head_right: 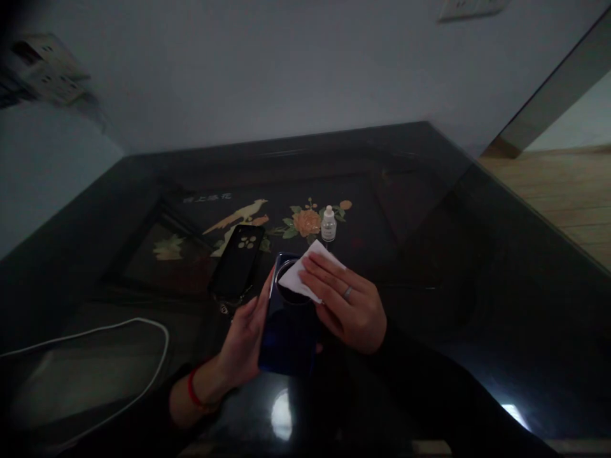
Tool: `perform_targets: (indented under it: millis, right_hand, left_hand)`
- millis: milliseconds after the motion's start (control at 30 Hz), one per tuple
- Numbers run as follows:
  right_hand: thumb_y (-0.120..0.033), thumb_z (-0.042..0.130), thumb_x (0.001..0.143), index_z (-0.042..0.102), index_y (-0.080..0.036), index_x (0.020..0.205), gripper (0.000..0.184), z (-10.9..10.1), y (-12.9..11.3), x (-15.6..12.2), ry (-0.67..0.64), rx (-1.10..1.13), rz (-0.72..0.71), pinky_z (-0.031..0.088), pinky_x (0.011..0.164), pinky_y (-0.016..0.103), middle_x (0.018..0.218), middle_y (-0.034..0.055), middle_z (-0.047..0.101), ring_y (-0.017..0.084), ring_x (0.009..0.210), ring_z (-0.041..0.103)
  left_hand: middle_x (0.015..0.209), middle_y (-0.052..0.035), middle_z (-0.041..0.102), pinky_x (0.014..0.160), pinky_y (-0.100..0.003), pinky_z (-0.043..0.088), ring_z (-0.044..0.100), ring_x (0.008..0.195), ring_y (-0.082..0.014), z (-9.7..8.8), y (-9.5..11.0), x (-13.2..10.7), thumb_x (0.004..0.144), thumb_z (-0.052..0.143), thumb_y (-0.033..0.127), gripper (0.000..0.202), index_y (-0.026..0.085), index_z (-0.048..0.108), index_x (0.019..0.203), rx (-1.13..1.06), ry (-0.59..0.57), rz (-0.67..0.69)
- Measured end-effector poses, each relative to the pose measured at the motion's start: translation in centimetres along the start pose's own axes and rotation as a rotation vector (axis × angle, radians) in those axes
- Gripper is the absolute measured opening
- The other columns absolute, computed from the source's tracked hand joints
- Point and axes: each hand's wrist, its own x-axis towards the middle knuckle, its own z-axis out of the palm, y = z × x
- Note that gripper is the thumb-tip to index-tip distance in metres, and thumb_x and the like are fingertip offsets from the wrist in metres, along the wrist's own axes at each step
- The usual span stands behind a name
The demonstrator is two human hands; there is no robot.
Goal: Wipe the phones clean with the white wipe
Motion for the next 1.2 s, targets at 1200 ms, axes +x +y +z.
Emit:
perform_targets:
  millis: [1200]
  right_hand:
    - [-0.018,0.036,0.094,0.057,-0.002,0.118,0.036,0.8,-0.6,0.6,-0.088,-0.103,-0.203,0.046,0.101,0.044,0.125,0.0180,0.058,0.026,0.131,0.039]
  left_hand:
    - [0.142,-0.0012,0.041,0.104,-0.042,0.031,0.043,0.124,-0.0266,-0.2,-0.3,0.1,0.090,0.044,0.041,0.059,0.034,0.024,0.145,-0.063,0.042,-0.013]
